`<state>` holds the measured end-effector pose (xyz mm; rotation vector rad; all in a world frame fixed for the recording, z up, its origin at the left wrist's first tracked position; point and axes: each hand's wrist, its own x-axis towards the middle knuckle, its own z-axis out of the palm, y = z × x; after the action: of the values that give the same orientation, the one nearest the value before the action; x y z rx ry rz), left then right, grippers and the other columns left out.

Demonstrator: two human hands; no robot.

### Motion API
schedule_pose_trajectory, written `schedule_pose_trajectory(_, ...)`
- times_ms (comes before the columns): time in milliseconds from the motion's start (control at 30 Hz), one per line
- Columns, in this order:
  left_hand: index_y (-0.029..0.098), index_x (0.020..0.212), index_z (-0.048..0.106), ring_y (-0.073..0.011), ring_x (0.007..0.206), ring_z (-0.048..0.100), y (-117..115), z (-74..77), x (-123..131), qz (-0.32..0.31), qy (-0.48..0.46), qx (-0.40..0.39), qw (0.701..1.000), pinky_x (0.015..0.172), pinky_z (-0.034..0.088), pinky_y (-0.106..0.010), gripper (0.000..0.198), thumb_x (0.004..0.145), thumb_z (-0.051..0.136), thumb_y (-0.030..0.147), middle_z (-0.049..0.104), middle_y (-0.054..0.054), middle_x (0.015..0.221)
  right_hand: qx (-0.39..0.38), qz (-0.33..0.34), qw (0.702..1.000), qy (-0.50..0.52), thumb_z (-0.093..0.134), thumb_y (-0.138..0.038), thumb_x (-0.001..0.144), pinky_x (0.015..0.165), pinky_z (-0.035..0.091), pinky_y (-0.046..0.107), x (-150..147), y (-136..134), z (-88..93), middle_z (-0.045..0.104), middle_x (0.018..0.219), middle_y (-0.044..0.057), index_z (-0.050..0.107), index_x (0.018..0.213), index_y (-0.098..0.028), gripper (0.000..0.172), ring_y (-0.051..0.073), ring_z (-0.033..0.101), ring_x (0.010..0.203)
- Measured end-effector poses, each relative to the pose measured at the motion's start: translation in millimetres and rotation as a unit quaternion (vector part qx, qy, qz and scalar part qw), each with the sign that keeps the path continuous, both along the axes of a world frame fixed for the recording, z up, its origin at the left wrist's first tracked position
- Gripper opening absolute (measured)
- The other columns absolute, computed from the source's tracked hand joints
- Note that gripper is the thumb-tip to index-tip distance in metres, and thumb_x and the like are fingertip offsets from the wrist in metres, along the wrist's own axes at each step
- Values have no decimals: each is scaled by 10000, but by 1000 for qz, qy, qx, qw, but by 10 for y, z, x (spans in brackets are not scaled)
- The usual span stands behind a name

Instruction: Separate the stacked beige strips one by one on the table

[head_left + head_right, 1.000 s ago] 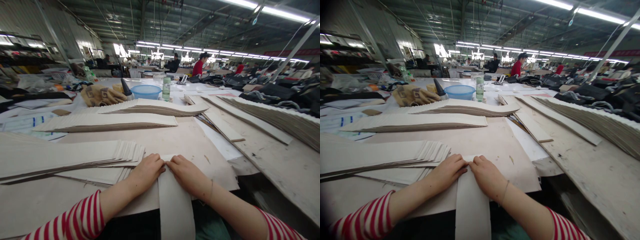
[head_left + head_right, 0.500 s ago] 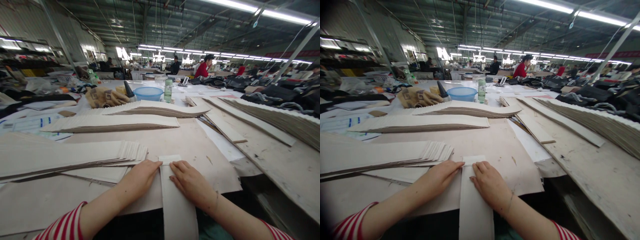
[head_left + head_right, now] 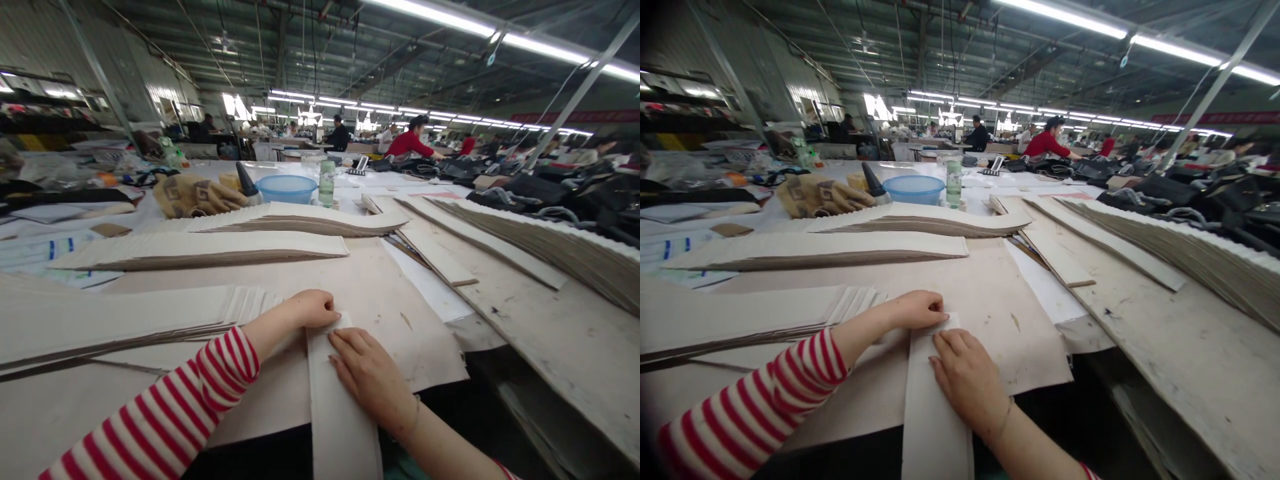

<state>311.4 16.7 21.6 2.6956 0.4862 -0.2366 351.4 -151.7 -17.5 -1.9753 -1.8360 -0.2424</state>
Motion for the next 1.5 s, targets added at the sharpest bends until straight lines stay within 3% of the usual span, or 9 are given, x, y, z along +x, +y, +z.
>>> schedule_pose_trajectory(200, 167, 916, 612, -145, 800, 584, -11, -102, 22, -40, -31, -52, 997, 694, 441, -196, 313, 616, 526, 136, 647, -19, 911, 9, -6, 1000, 16, 450, -212, 848, 901, 440, 367, 5, -6, -20, 579, 1036, 89, 514, 1133, -142, 300, 205, 502, 995)
schedule_pose_trajectory(400, 154, 947, 620, -156, 875, 569, -65, -132, 33, -57, -62, -59, 995, 768, 437, -209, 410, 579, 479, 40, 625, -44, 959, 4, -4, 1000, 30, 443, -206, 848, 893, 442, 372, 2, -6, -1, 574, 1040, 87, 513, 1132, -147, 299, 206, 500, 990)
schedule_pose_trajectory(1067, 169, 877, 610, -177, 857, 520, -221, -128, -113, -111, -119, 26, 986, 780, 411, -273, 260, 703, 440, 77, 578, -55, 899, 17, 2, 999, 52, 447, -172, 832, 871, 446, 374, 8, 6, -20, 570, 984, 87, 519, 1078, -156, 257, 207, 503, 972)
schedule_pose_trajectory(1233, 165, 844, 586, -196, 855, 495, -295, -96, -183, -132, -120, 62, 982, 771, 402, -302, 191, 739, 437, 104, 560, -67, 898, 19, -8, 997, 74, 430, -140, 825, 854, 444, 381, -7, 15, -36, 559, 958, 81, 519, 1001, -165, 199, 208, 498, 949)
schedule_pose_trajectory(1333, 176, 918, 572, -203, 866, 489, -339, -83, -237, -138, -119, 93, 979, 766, 404, -315, 226, 763, 420, 113, 557, -65, 925, 27, -17, 996, 83, 415, -120, 821, 820, 450, 388, 10, 33, -65, 554, 905, 72, 505, 929, -171, 149, 206, 502, 903)
schedule_pose_trajectory(1500, 209, 1006, 557, -188, 940, 498, -284, -104, -296, -126, -118, 40, 984, 822, 396, -298, 306, 768, 403, 94, 567, -48, 991, 13, -29, 993, 117, 390, -57, 807, 775, 448, 378, 95, 97, -28, 548, 851, 62, 482, 877, -169, 162, 200, 503, 844)
